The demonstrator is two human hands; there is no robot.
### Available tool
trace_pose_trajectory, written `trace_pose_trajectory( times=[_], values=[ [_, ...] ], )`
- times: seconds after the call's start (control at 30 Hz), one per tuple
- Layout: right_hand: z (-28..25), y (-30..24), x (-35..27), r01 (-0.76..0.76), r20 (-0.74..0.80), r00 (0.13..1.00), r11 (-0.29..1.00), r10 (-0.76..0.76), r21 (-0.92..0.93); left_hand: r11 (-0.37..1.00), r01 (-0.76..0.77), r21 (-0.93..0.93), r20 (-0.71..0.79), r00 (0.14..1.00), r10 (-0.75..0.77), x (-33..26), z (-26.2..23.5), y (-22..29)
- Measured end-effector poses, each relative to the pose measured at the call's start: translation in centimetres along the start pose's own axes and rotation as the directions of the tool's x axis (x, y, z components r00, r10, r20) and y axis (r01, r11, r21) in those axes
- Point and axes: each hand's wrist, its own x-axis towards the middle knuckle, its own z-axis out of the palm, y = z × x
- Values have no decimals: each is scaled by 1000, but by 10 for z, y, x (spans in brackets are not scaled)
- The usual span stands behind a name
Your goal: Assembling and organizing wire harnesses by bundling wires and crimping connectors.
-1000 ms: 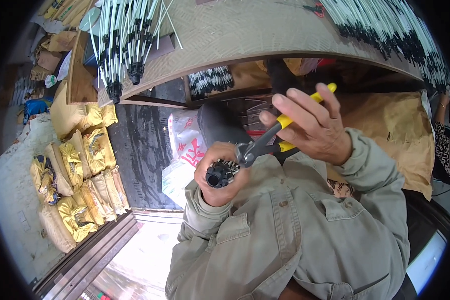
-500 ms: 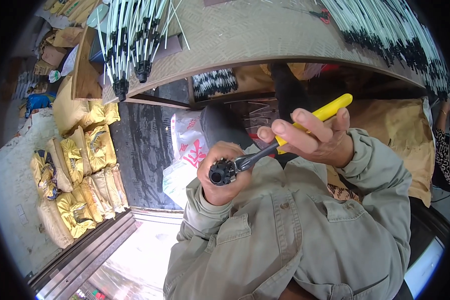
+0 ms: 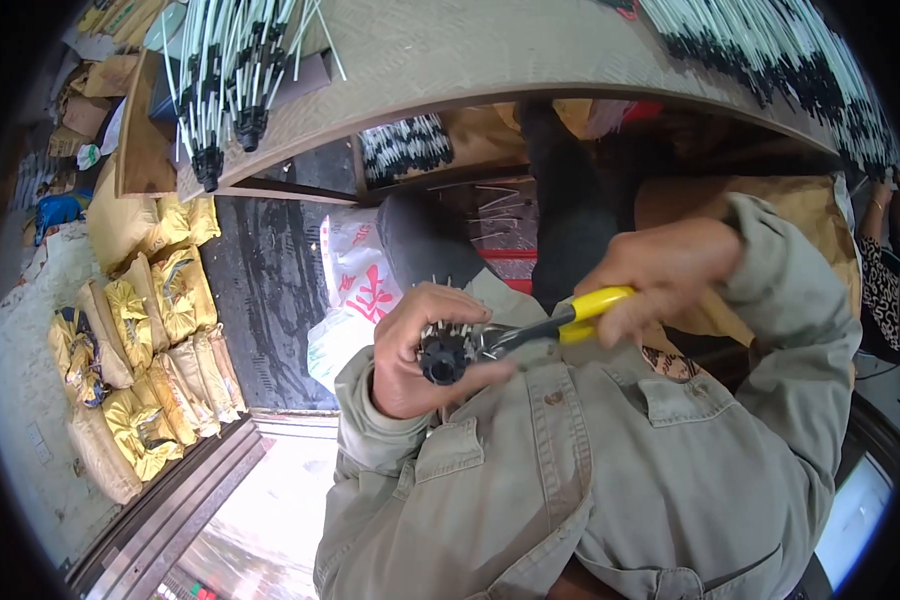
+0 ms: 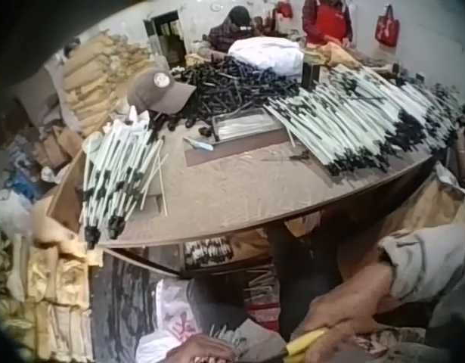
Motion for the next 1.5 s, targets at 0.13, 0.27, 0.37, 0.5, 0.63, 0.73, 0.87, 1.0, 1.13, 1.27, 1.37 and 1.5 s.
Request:
trace_pose_trajectory(
  times=[0.13,0.27,0.37,0.5,0.63,0.73,0.87,1.0,1.13,1.27,1.37,1.5],
  values=[
    [26,46,16,-180,363,914,621,-181,763,995,-71,-75,193,978,84,8,-4,-4],
    [35,17,8,215,-53,975,839,-218,500,975,-179,-134,32,982,184,1,0,-13],
    [29,-5,-5,289,-360,875,946,-323,-145,981,-150,-121,-68,987,143,1,2,-14],
    [40,-13,-20,46,-396,884,889,-249,-456,989,-81,-127,-53,996,75,1,0,-15],
    [15,3,-6,-159,216,973,913,80,376,972,-141,-188,74,985,157,8,-1,-16],
    [18,22,-3,-310,407,911,547,-62,778,965,-173,-196,88,977,193,11,-2,-21],
    [32,-16,-15,-13,-430,871,863,-238,-504,974,-137,-179,-101,988,120,2,-1,-28],
    [53,-19,-19,-220,-580,779,762,-238,-609,979,-73,-189,-87,995,57,3,2,-22],
    [23,13,-13,-134,187,982,773,20,620,975,-154,-161,147,973,178,14,-5,-19],
    [13,12,-16,-46,70,997,596,-18,802,967,-138,-212,51,987,152,12,-3,-26],
    [18,-9,-23,106,-344,877,833,-336,-543,979,-96,-180,-73,994,84,6,1,-25],
    [43,-14,-15,-235,-514,802,631,-304,-740,993,-86,-78,-115,990,76,5,10,-20]
  ],
)
